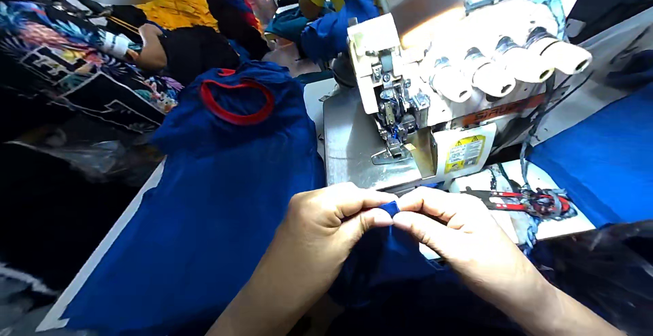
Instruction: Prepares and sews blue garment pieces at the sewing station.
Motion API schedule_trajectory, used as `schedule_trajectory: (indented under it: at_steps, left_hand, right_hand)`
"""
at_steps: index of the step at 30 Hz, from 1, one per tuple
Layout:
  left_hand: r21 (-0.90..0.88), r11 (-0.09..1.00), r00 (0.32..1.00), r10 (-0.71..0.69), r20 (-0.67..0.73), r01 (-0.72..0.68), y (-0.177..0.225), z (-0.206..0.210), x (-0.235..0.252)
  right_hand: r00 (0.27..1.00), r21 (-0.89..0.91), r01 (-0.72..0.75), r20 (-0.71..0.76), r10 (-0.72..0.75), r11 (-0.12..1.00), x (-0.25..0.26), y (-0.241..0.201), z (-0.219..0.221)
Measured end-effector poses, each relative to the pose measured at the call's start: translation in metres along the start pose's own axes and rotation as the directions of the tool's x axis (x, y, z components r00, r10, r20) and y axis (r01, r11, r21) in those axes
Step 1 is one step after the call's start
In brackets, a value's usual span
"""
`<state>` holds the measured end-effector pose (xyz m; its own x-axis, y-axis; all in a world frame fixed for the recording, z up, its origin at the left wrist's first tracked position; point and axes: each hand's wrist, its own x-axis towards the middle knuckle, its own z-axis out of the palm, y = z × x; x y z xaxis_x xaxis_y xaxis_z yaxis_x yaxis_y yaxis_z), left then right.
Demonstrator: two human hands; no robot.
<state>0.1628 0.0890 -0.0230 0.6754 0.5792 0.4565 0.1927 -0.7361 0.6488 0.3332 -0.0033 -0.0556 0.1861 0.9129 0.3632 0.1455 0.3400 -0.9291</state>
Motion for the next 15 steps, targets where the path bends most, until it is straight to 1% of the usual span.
schedule_trajectory:
  at_steps: [2, 3, 4, 5, 7, 8, 9, 11, 13, 15]
  left_hand:
    - [0.053, 0.997, 0.998, 0.061, -0.021, -0.060, 0.004, -0.004, -0.005]
    - [0.057, 0.995, 0.996, 0.089, -0.030, -0.087, 0.006, -0.006, -0.009]
    - [0.041, 0.994, 0.994, 0.106, -0.024, -0.105, 0.008, -0.010, -0.013]
    - [0.017, 0.993, 0.993, 0.116, -0.013, -0.116, 0.009, -0.015, -0.016]
    - [-0.024, 0.993, 0.993, 0.116, -0.001, -0.116, 0.006, -0.024, -0.022]
    - [-0.043, 0.993, 0.994, 0.109, 0.003, -0.109, 0.003, -0.027, -0.025]
    - [-0.063, 0.993, 0.995, 0.105, 0.005, -0.104, -0.001, -0.030, -0.028]
    - [-0.086, 0.991, 0.995, 0.101, 0.008, -0.100, -0.005, -0.032, -0.033]
    - [-0.090, 0.991, 0.995, 0.096, -0.001, -0.095, -0.008, -0.032, -0.036]
    - [-0.103, 0.991, 0.996, 0.087, -0.015, -0.089, -0.010, -0.031, -0.037]
  right_hand:
    - [0.996, 0.154, -0.045, 0.083, 0.033, 0.987, -0.009, 0.003, -0.005]
    - [0.990, 0.208, -0.040, 0.137, 0.012, 0.977, -0.016, 0.008, -0.007]
    - [0.982, 0.224, -0.021, 0.190, -0.022, 0.974, -0.024, 0.014, -0.009]
    - [0.971, 0.199, 0.000, 0.235, -0.047, 0.980, -0.033, 0.022, -0.011]
    - [0.952, 0.060, 0.078, 0.292, -0.092, 0.995, -0.051, 0.041, -0.016]
    - [0.949, -0.015, 0.098, 0.304, -0.089, 0.995, -0.059, 0.047, -0.018]
    - [0.949, -0.066, 0.096, 0.306, -0.071, 0.993, -0.066, 0.052, -0.020]
    - [0.963, -0.078, 0.065, 0.266, -0.042, 0.995, -0.076, 0.056, -0.021]
    - [0.979, -0.011, 0.066, 0.193, -0.063, 0.998, -0.080, 0.058, -0.018]
    - [0.981, 0.033, 0.106, 0.162, -0.110, 0.994, -0.081, 0.059, -0.015]
